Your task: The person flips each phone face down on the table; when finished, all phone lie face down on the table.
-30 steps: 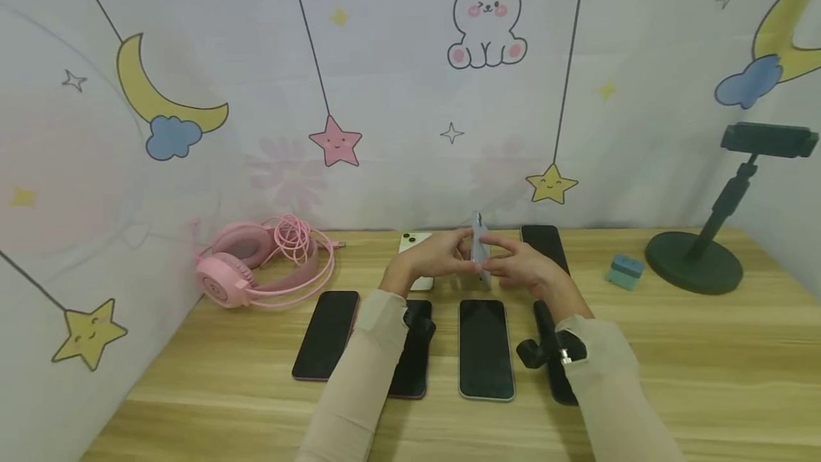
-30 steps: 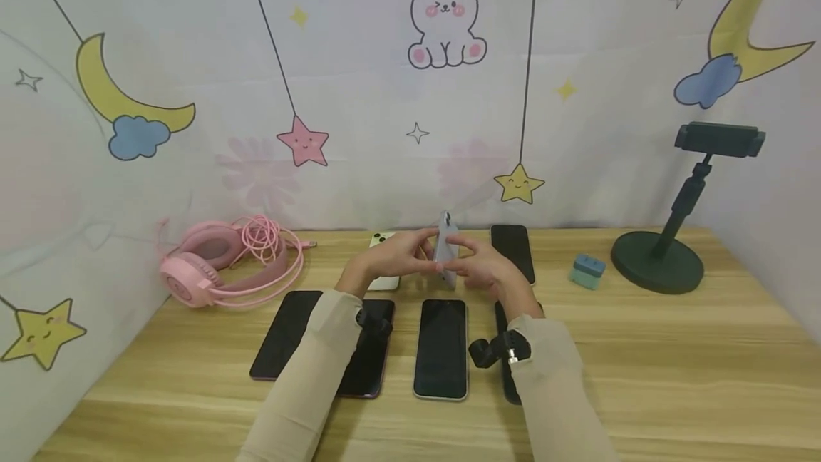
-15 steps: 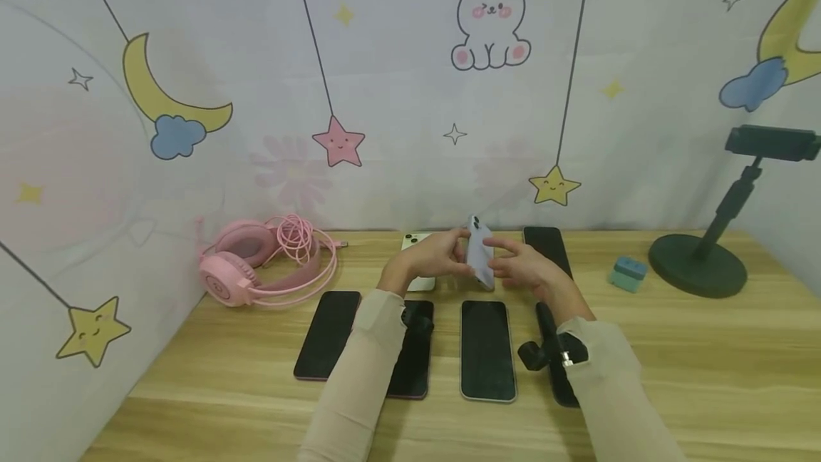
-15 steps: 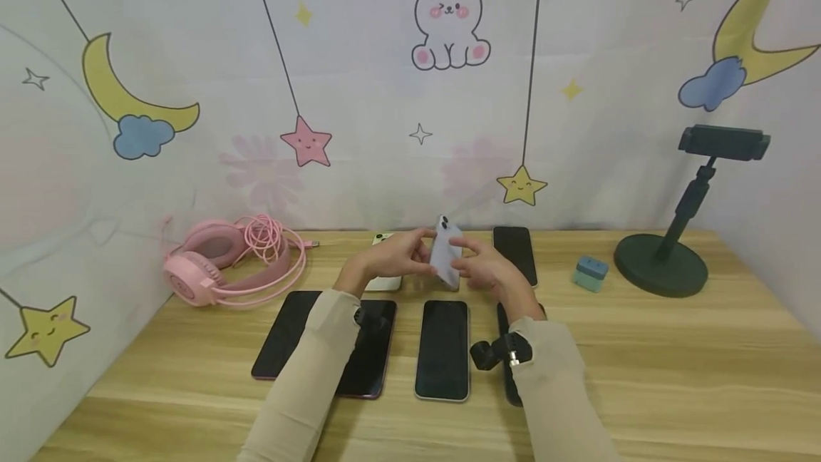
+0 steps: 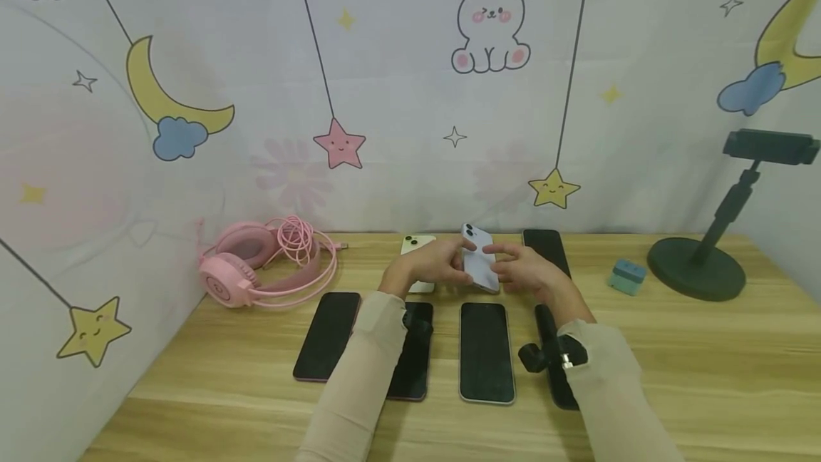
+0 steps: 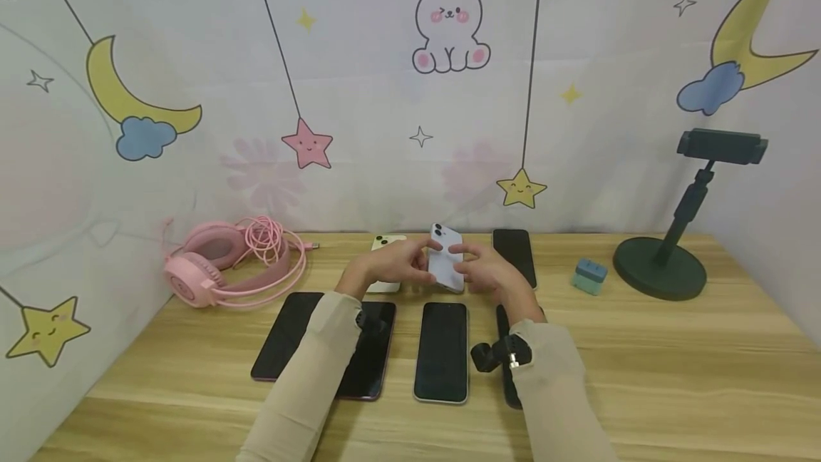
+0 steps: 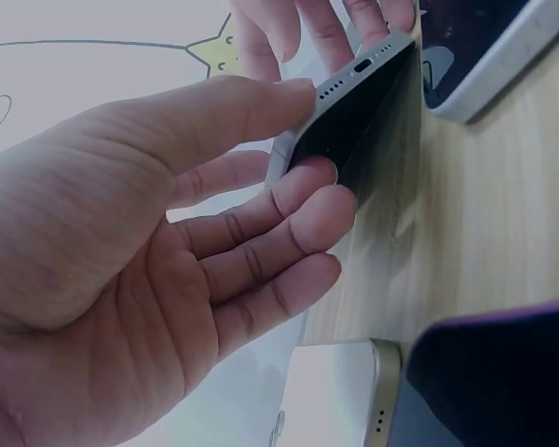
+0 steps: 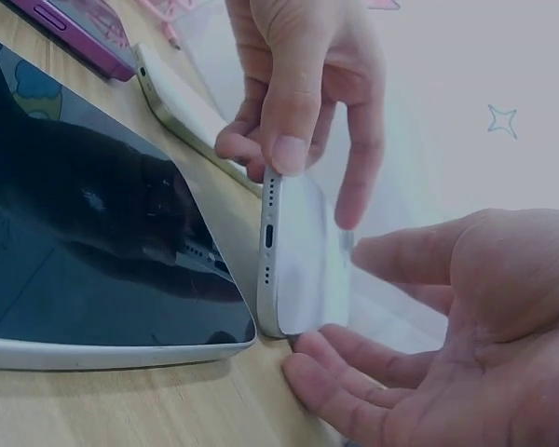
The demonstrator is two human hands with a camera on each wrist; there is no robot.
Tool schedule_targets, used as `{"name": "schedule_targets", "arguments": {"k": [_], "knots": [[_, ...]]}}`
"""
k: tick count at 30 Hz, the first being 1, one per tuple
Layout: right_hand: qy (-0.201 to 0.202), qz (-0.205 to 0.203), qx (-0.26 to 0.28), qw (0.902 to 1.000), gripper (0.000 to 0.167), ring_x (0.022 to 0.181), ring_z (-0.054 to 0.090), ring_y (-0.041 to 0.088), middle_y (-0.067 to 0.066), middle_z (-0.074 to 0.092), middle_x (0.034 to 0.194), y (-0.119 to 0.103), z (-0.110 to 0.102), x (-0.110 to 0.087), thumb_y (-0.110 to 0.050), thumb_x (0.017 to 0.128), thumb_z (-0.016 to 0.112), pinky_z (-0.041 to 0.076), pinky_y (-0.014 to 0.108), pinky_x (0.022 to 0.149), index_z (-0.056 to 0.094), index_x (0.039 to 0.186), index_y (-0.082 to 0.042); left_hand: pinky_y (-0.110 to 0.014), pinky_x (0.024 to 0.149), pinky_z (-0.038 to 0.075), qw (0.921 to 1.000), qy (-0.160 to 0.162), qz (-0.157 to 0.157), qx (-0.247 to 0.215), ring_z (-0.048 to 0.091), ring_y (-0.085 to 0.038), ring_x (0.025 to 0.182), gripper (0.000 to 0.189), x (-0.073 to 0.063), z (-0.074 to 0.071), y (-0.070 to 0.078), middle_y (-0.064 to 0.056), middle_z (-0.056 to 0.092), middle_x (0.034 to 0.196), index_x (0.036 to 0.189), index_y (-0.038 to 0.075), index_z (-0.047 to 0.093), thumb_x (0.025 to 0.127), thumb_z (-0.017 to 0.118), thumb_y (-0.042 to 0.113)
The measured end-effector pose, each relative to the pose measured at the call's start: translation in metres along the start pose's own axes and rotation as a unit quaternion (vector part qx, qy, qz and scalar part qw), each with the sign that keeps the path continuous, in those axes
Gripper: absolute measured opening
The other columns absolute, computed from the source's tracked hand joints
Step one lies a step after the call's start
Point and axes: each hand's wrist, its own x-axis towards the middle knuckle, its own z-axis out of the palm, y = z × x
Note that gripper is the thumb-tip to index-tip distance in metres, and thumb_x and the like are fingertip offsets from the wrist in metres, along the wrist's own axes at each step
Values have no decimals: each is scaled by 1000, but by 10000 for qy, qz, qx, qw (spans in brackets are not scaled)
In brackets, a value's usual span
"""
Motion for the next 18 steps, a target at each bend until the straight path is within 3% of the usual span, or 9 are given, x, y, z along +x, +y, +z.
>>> {"name": "schedule_targets", "arguments": {"k": [5,10,18], "knots": [[48,116,-228,9997,47,119,53,34,26,39,151,-2,-1,-1,-9,104,48,51,39,85,42,151,-10,-23,60,45,9998,-172,-90,-26,63,-18,68,62,3,3,-1,-3,67,80,148,2,40,95,70,12],[110,194,-300,9993,46,102,53,26,23,45,143,-2,-3,-4,-9,104,48,51,33,74,45,150,-10,-24,61,45,9990,-342,-299,-6,62,-16,68,61,5,8,-2,-3,67,83,147,5,41,95,70,14],[90,198,-348,9992,46,111,53,30,24,42,148,-3,-4,-5,-9,105,48,53,36,77,45,150,-11,-25,62,43,9975,-508,-472,103,55,-13,66,59,4,10,-3,-4,65,86,148,8,41,96,69,17]]}}
